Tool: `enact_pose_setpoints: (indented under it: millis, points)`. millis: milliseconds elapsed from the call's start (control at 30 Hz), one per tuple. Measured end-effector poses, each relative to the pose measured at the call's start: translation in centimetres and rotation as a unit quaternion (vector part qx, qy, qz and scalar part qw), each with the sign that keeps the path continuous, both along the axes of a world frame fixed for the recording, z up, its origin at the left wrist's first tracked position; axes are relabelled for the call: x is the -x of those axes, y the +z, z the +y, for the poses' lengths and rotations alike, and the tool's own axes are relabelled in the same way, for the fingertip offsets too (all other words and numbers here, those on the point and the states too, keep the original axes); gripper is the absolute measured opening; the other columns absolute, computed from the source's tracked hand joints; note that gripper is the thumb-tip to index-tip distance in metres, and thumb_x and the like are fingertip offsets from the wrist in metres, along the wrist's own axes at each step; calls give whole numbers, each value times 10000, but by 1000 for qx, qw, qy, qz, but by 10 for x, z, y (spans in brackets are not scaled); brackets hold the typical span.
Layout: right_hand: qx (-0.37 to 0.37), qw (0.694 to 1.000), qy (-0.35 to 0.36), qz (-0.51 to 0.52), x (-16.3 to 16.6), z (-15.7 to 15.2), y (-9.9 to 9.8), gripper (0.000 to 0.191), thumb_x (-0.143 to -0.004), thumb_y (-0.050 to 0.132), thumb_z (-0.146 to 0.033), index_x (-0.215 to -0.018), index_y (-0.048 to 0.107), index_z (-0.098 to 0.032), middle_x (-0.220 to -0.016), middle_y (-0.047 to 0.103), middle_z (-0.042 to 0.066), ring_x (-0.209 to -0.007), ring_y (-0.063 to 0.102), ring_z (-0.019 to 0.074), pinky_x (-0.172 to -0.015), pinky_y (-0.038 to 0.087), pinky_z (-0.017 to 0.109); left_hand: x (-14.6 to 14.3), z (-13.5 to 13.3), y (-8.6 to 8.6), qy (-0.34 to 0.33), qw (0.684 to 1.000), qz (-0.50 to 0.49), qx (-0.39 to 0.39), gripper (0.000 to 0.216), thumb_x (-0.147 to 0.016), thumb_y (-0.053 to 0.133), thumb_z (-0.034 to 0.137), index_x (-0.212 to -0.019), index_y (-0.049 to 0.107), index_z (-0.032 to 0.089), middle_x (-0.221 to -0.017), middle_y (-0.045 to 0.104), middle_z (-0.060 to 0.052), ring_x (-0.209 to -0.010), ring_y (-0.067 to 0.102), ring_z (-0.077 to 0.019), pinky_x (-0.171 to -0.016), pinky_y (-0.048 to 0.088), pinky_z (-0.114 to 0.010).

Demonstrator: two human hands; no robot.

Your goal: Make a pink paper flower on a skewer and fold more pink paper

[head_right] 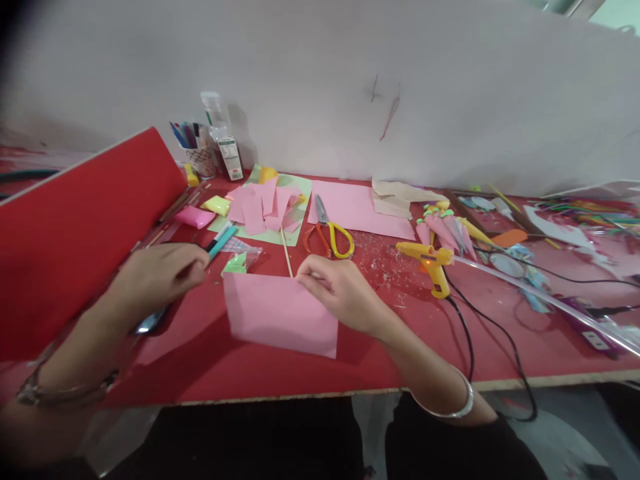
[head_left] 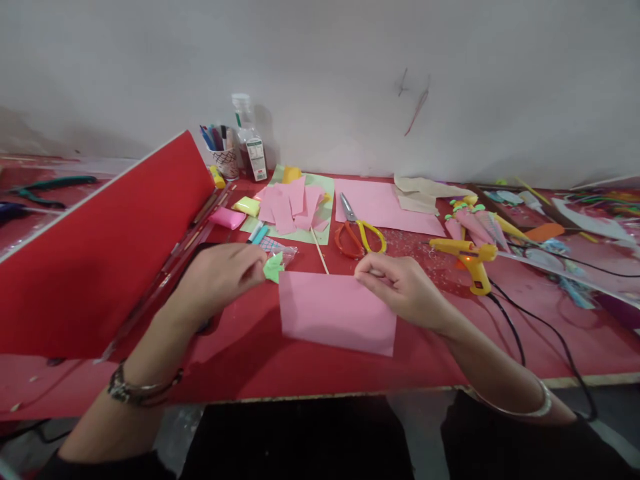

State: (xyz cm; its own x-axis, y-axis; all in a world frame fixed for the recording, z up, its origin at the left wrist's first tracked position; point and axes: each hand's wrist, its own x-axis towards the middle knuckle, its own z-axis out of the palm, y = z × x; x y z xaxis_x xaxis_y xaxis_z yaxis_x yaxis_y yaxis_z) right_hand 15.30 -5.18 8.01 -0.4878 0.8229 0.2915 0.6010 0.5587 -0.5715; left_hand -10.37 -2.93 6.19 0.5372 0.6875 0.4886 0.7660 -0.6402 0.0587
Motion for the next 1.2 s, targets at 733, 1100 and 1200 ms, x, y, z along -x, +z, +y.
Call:
enact_pose_setpoints:
  millis: [733,1100,1200]
  points:
    - [-205,960,30,-187,39,12,0,227,-792,390,-181,-665,579,-171,-589,572,-13,-557,464,95,-717,343,276,-45,-17,-6,-43,976,-93,191,369,-854,317,302,-546,454,151,-451,399,38,-408,331,-72,-424,209,-206]
    - [-87,991,84,-51,42,21,-10,121,-656,422,-140,-545,460,-169,-493,412,-54,-479,338,56,-474,242,189,-47,-17,-17,-71,979,-114,156,422,-876,252,310,-507,394,163,-419,360,40,-394,349,-80,-426,225,-210]
    - [-123,986,94,-62,37,23,-12,114,-642,424,-135,-543,465,-170,-499,427,-53,-500,346,62,-516,268,195,-44,-17,-17,-67,983,-106,133,433,-876,255,318,-484,358,164,-413,339,43,-384,340,-76,-420,212,-211]
